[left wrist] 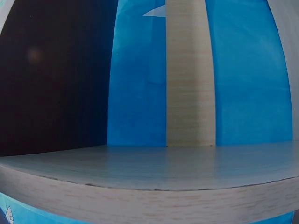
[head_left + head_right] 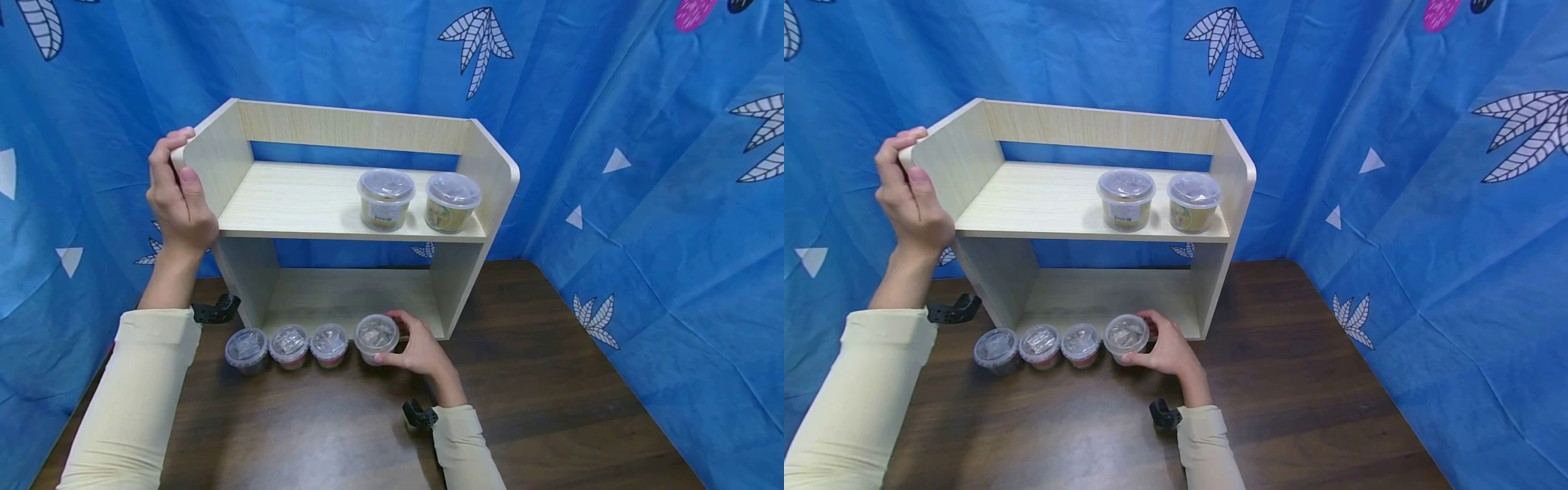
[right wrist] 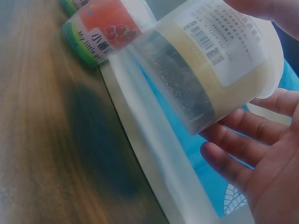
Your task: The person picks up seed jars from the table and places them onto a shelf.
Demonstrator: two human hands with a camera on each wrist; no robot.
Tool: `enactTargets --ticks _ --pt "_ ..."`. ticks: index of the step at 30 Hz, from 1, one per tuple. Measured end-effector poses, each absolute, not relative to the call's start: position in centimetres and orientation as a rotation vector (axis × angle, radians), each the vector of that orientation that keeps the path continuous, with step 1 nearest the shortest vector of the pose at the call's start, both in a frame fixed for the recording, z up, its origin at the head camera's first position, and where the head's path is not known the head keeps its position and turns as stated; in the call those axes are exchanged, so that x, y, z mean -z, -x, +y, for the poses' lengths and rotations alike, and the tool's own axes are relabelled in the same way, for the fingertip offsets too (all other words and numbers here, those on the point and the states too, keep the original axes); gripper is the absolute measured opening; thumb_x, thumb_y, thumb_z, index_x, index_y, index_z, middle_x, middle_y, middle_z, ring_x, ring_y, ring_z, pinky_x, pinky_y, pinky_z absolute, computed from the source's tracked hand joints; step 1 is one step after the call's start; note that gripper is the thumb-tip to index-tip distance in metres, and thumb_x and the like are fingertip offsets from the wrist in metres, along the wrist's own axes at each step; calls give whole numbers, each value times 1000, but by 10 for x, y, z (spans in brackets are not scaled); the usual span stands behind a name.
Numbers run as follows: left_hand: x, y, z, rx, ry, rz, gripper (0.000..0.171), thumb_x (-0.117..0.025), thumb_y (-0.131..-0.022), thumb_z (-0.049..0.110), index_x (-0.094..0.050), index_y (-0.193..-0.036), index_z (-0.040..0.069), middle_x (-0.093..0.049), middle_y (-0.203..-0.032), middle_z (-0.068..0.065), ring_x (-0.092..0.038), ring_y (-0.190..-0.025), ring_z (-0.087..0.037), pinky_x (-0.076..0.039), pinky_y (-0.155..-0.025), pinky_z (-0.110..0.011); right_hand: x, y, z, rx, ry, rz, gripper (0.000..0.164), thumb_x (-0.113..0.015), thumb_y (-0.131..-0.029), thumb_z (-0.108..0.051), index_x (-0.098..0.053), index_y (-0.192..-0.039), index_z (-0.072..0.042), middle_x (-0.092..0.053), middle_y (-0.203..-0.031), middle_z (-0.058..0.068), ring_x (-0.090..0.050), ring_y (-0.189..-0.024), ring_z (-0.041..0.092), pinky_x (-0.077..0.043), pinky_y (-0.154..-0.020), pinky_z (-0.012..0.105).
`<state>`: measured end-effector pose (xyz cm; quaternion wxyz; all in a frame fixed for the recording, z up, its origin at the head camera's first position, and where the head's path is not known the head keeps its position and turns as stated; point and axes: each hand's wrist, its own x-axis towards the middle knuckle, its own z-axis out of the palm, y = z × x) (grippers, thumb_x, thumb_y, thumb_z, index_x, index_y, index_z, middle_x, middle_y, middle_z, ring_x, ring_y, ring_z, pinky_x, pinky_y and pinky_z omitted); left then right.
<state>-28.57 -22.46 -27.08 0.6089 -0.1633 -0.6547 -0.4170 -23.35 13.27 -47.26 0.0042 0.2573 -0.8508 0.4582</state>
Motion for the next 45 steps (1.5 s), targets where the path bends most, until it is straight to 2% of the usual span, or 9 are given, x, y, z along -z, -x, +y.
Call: enactTargets --ticks 9,16,24,29,36,45 --pt "271 285 -225 957 371 -1513 40 -39 -93 23 -54 -123 2 -60 -131 -2 -62 -115 -17 -48 -98 -34 469 233 134 -1442 -817 -2613 74 -87 -69 -32 -54 -131 -8 -63 -114 3 -62 -99 22 -53 -87 40" --pt "272 285 -225 953 366 -1520 40 -39 -93 23 -54 -124 3 -60 -131 -1 -61 -115 -17 -48 -99 -33 467 233 135 -1500 -831 -2547 73 -85 -69 -29 -53 -130 -5 -63 -115 9 -61 -100 31 -51 -88 50" --pt "271 284 -224 961 364 -1505 40 -39 -92 22 -54 -123 2 -61 -130 -2 -62 -113 -18 -48 -98 -32 463 233 137 -1479 -867 -2467 72 -84 -71 -35 -54 -129 -7 -63 -114 2 -60 -100 21 -53 -87 45" --pt "271 283 -224 958 358 -1507 40 -39 -92 23 -54 -123 3 -61 -130 -2 -62 -114 -17 -48 -98 -33 460 231 138 -1490 -877 -2430 71 -84 -71 -37 -54 -129 -7 -64 -114 2 -61 -100 19 -53 -87 47" --pt "272 284 -224 950 359 -1515 39 -39 -93 23 -54 -123 3 -61 -131 -2 -62 -114 -18 -48 -99 -33 452 228 139 -1467 -857 -2435 72 -83 -70 -37 -54 -129 -8 -64 -113 0 -61 -101 17 -54 -87 38" --pt "270 285 -223 951 362 -1513 39 -39 -93 22 -54 -123 2 -61 -131 -2 -62 -115 -18 -48 -98 -33 435 221 140 -1460 -929 -2358 71 -82 -71 -37 -54 -129 -7 -64 -114 3 -61 -100 19 -54 -86 43"
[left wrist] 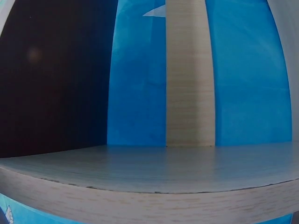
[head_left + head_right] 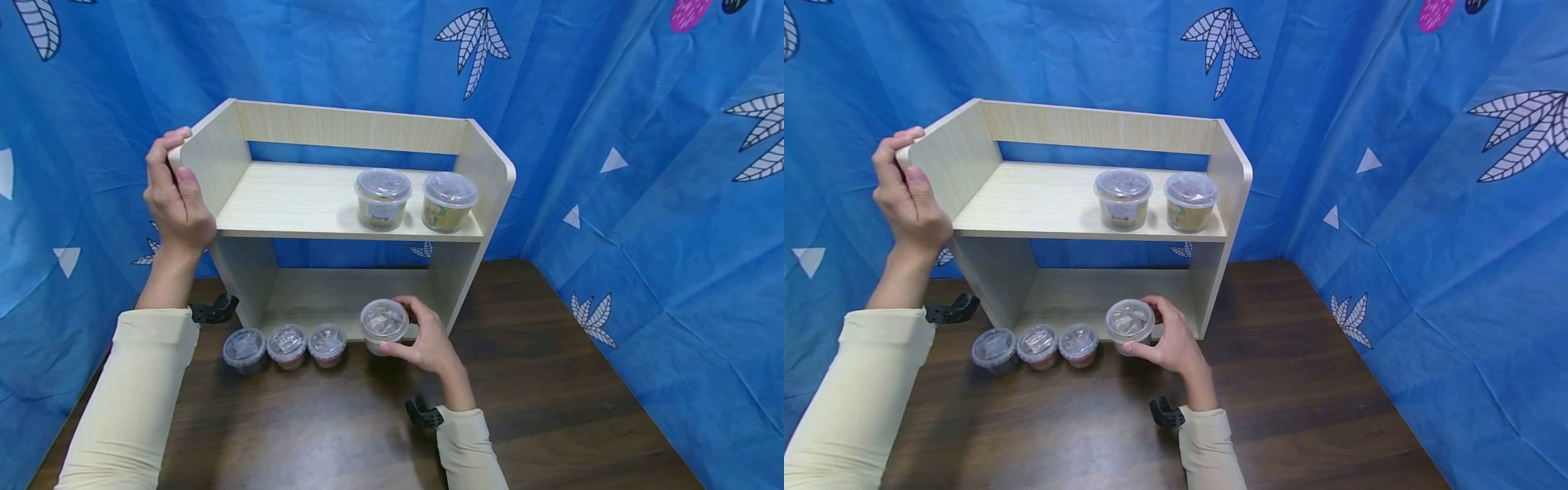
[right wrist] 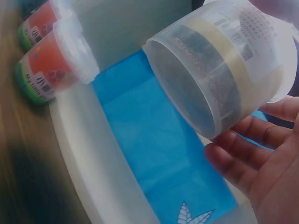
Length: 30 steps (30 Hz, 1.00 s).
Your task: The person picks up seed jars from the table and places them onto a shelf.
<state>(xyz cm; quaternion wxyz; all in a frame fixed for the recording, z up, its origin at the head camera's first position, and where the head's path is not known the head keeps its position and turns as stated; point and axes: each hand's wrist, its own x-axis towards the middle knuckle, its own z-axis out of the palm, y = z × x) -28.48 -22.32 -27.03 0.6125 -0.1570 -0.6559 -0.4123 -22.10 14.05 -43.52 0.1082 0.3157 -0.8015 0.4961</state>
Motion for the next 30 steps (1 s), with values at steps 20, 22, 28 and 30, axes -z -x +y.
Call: enactTargets --ticks 20,22,28,30 --pt "271 286 -219 958 356 -1519 40 -39 -92 22 -54 -123 3 -61 -130 -2 -63 -114 -17 -48 -98 -32 424 213 147 -1465 -936 -2323 70 -81 -72 -33 -53 -131 -7 -63 -117 3 -60 -103 19 -53 -88 38" --pt "271 286 -218 963 355 -1519 40 -38 -92 21 -54 -123 3 -61 -131 -1 -62 -113 -16 -48 -98 -31 421 211 147 -1469 -931 -2314 71 -81 -72 -33 -52 -132 -8 -62 -117 3 -59 -103 19 -53 -88 39" --pt "269 282 -218 971 338 -1526 38 -37 -91 15 -53 -123 3 -60 -131 -1 -61 -113 -14 -47 -99 -28 415 209 148 -1470 -929 -2295 71 -81 -73 -35 -52 -132 -8 -62 -118 3 -59 -102 19 -53 -87 38" --pt "268 280 -218 972 335 -1525 38 -37 -90 13 -53 -123 2 -60 -131 -2 -62 -114 -13 -47 -99 -28 413 209 149 -1468 -932 -2289 72 -81 -73 -35 -52 -132 -8 -62 -118 3 -59 -102 20 -53 -87 38"
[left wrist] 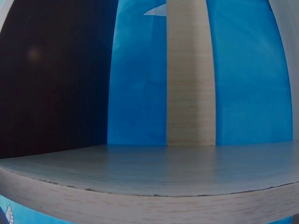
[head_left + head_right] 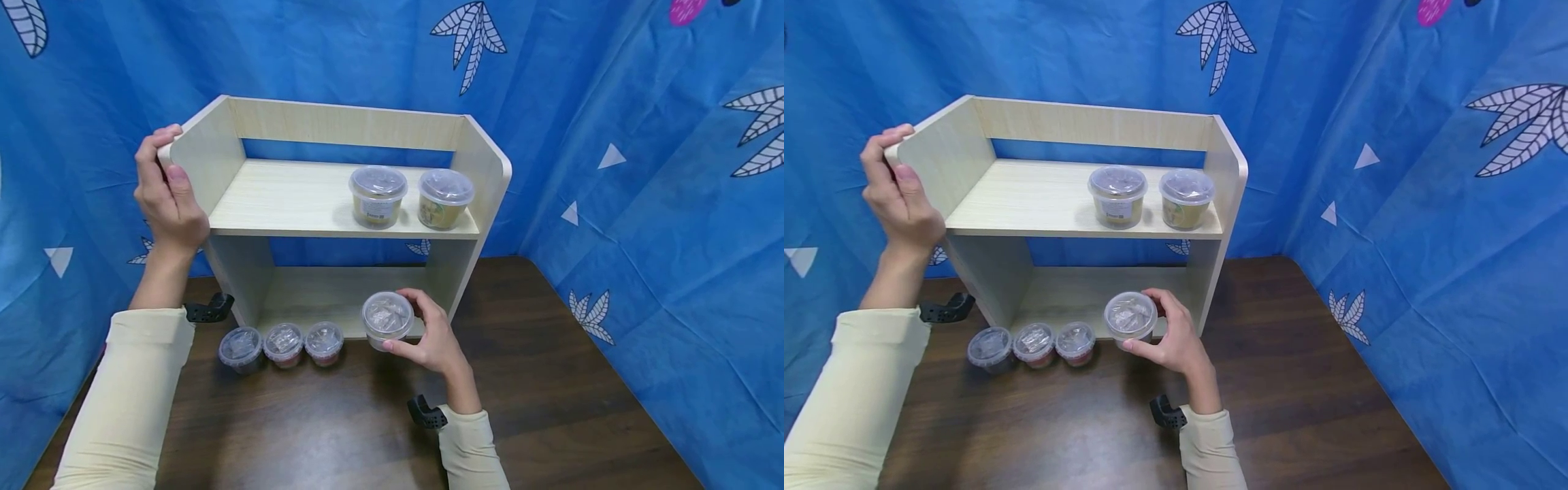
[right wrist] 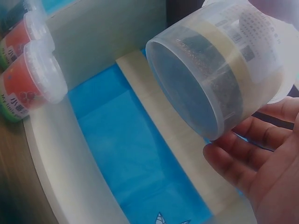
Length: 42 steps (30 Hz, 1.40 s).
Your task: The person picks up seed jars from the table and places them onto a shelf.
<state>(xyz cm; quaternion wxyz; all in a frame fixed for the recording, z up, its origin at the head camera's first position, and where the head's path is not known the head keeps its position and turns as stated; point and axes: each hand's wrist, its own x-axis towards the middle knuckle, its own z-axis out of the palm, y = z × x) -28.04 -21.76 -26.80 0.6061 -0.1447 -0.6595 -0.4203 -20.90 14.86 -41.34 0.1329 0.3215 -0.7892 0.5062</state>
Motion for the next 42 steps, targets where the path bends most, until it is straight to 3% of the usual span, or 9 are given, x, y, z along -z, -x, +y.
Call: enactTargets --ticks 12,22,27,34,42 --pt "266 277 -215 958 327 -1533 37 -37 -90 8 -53 -123 2 -60 -131 -2 -62 -114 -14 -46 -100 -28 409 205 151 -1477 -912 -2284 72 -79 -72 -35 -52 -133 -8 -62 -121 3 -59 -104 20 -54 -88 41" --pt "266 278 -217 957 329 -1526 37 -38 -91 14 -53 -123 2 -61 -130 -2 -63 -114 -14 -47 -99 -28 401 199 151 -1493 -919 -2243 74 -81 -69 -28 -51 -134 -7 -61 -122 6 -57 -105 23 -53 -87 38" --pt "268 279 -220 957 331 -1530 38 -38 -92 19 -54 -123 3 -60 -131 -1 -62 -113 -14 -47 -99 -28 399 197 151 -1496 -937 -2227 75 -81 -73 -39 -51 -133 -6 -61 -121 6 -58 -104 22 -53 -86 37" --pt "269 282 -221 965 355 -1513 39 -39 -92 22 -54 -123 2 -60 -131 -1 -62 -113 -15 -48 -98 -32 401 198 147 -1509 -948 -2231 78 -84 -65 -21 -50 -133 1 -60 -120 13 -58 -103 28 -53 -85 38" --pt "269 282 -223 966 363 -1499 41 -39 -92 25 -54 -122 2 -61 -130 -2 -63 -113 -17 -49 -98 -33 400 199 142 -1514 -981 -2219 75 -81 -73 -42 -52 -133 -7 -60 -120 5 -58 -104 21 -53 -86 37"
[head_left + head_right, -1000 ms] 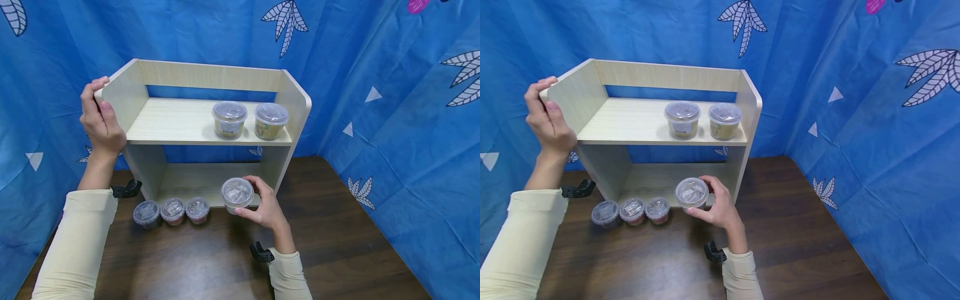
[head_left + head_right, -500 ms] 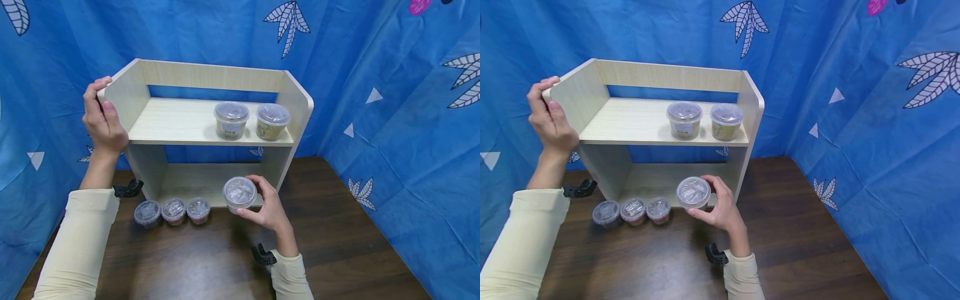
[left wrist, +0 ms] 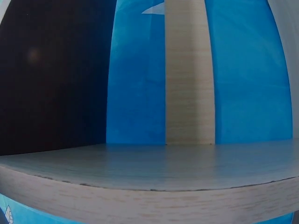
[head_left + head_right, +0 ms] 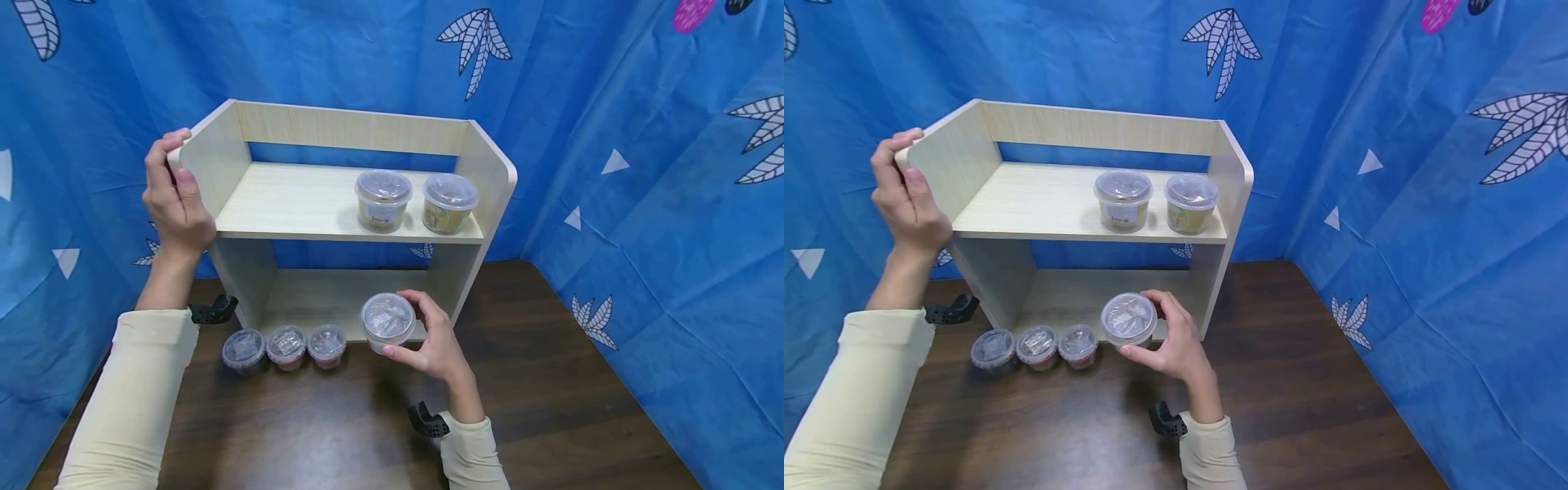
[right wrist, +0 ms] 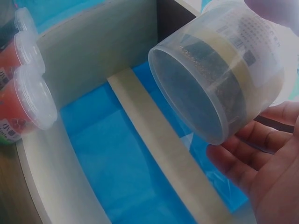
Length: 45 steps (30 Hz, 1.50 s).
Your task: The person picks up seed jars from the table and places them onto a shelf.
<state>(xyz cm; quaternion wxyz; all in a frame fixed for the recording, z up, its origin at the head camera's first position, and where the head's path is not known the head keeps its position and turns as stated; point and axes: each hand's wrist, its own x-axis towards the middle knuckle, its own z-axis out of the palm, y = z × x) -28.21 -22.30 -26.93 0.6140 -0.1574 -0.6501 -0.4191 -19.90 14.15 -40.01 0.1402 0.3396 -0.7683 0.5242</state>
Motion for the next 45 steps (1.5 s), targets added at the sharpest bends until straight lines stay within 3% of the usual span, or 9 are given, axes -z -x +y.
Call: enactTargets --ticks 27,34,36,45 --pt "271 282 -226 931 368 -1532 42 -40 -95 31 -54 -125 5 -60 -133 0 -62 -115 -19 -49 -97 -34 383 203 132 -1483 -1023 -2145 81 -74 -77 -58 -51 -133 -4 -60 -120 8 -59 -103 22 -53 -86 35" --pt "272 282 -227 925 370 -1531 44 -40 -96 33 -54 -126 5 -60 -133 0 -62 -115 -20 -49 -97 -34 376 204 127 -1559 -1031 -2107 77 -83 -72 -22 -47 -132 9 -59 -121 22 -58 -104 26 -52 -90 29" --pt "272 281 -227 926 371 -1530 43 -40 -95 33 -54 -125 5 -60 -133 0 -62 -115 -20 -49 -98 -34 373 204 126 -1573 -1017 -2112 77 -82 -71 -19 -46 -133 10 -58 -122 23 -58 -105 27 -51 -92 29" --pt "272 280 -226 909 374 -1545 41 -40 -95 29 -53 -126 5 -59 -134 0 -61 -116 -19 -49 -98 -35 366 203 118 -1576 -968 -2102 78 -77 -78 -48 -48 -135 -3 -59 -124 10 -57 -108 24 -52 -95 36"
